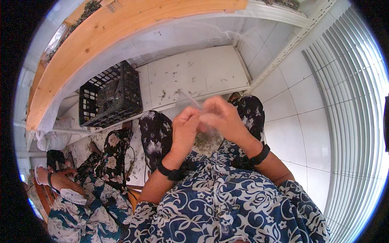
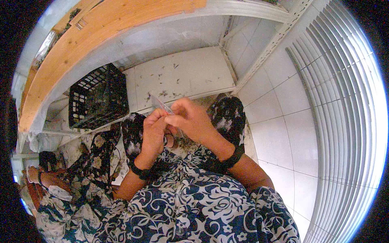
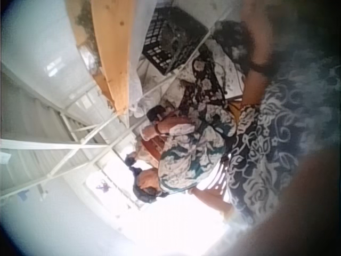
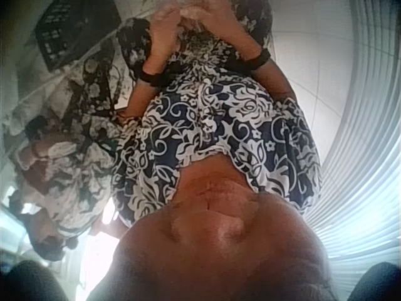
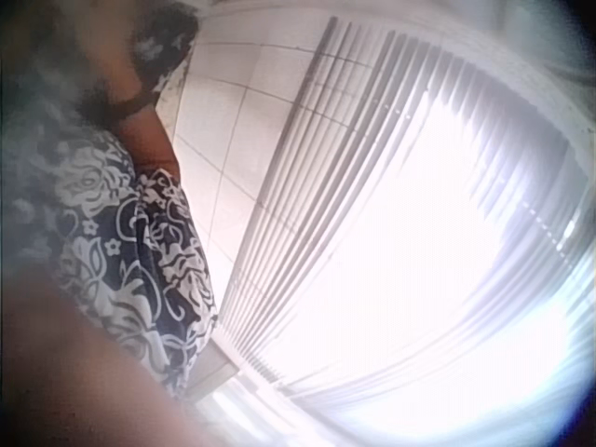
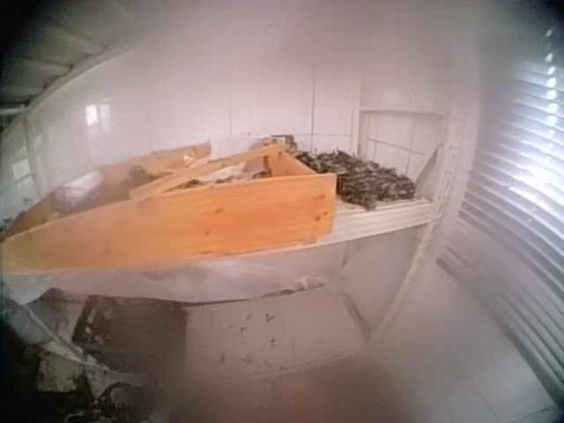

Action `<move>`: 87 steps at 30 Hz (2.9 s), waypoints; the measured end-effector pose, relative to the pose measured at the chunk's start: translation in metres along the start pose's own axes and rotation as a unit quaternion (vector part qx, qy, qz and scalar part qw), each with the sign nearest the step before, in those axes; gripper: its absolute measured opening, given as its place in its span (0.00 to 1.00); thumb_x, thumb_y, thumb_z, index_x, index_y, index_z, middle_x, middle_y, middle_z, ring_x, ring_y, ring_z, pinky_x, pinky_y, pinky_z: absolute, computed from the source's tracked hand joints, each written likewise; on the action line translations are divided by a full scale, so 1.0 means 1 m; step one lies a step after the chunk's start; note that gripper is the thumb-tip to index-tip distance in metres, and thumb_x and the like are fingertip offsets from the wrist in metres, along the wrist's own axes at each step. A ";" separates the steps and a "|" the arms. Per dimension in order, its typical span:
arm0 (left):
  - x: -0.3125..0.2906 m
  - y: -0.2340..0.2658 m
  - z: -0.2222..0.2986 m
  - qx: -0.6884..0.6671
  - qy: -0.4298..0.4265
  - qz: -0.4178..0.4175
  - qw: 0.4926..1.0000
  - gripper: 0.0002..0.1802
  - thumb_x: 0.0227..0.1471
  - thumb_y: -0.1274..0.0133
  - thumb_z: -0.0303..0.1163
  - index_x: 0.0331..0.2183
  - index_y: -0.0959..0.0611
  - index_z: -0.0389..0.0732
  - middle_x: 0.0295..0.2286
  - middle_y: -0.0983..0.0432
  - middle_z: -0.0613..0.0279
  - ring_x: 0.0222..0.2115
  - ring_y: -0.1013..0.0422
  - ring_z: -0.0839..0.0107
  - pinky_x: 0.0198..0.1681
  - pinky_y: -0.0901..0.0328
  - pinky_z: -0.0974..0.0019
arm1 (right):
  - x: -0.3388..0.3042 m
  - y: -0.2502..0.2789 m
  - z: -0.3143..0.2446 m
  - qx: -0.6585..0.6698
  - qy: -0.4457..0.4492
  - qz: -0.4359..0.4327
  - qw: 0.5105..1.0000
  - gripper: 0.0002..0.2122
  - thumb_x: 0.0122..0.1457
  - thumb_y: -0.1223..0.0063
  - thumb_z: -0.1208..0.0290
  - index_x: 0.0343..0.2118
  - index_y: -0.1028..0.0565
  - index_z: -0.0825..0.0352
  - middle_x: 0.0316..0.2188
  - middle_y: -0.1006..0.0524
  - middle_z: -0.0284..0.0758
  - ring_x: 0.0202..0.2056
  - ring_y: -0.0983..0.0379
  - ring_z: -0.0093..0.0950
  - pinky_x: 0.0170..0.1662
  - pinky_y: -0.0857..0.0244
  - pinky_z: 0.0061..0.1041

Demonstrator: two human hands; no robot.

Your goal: The person gathers dried leaves by hand from a wooden tray and a shelf, rubs them between their palms, and places them into a plastic bag. They then press the air out of the bag, seal it, and set it aside.

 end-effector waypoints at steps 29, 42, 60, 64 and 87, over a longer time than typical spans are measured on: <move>0.006 -0.004 0.008 0.248 -0.108 0.119 0.955 0.12 0.50 0.47 0.31 0.34 0.29 0.36 0.24 0.30 0.64 0.22 0.35 0.78 0.24 0.39 0.74 | 0.004 0.003 -0.012 -0.394 0.211 0.067 0.892 0.06 0.51 0.49 0.68 0.23 0.29 0.65 0.20 0.28 0.40 0.24 0.30 0.43 0.28 0.36 0.40; 0.018 0.030 0.015 0.385 -0.220 0.137 0.886 0.26 0.45 0.52 0.16 0.48 0.31 0.43 0.29 0.27 0.59 0.24 0.31 0.73 0.28 0.34 0.70 | 0.004 0.008 -0.017 -0.438 0.216 0.020 0.872 0.04 0.48 0.49 0.74 0.25 0.31 0.64 0.20 0.31 0.37 0.25 0.31 0.39 0.30 0.38 0.35; 0.001 0.011 0.033 0.493 -0.265 0.109 0.822 0.12 0.44 0.50 0.19 0.33 0.18 0.40 0.29 0.24 0.56 0.30 0.27 0.60 0.34 0.33 0.66 | 0.004 0.009 -0.016 -0.490 0.232 -0.038 0.840 0.05 0.45 0.48 0.74 0.25 0.32 0.63 0.21 0.31 0.35 0.28 0.30 0.36 0.33 0.38 0.33; 0.012 0.025 0.018 0.468 -0.260 0.101 0.838 0.12 0.44 0.50 0.20 0.32 0.18 0.40 0.29 0.25 0.57 0.30 0.28 0.60 0.34 0.33 0.66 | 0.005 0.005 -0.012 -0.483 0.227 -0.051 0.844 0.05 0.44 0.48 0.74 0.25 0.31 0.63 0.22 0.30 0.35 0.28 0.30 0.35 0.34 0.36 0.33; 0.021 0.048 0.044 0.458 -0.282 0.104 0.836 0.08 0.44 0.50 0.20 0.32 0.21 0.35 0.34 0.25 0.53 0.28 0.27 0.64 0.31 0.34 0.67 | 0.006 0.026 -0.034 -0.506 0.222 -0.082 0.830 0.08 0.49 0.47 0.65 0.30 0.23 0.60 0.48 0.31 0.36 0.56 0.42 0.41 0.57 0.48 0.49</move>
Point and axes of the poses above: each hand's wrist, its own x-axis towards the middle knuckle, its own y-axis out of the back of the hand, z = x × y, the point moved 2 cm from there along x, towards the middle knuckle
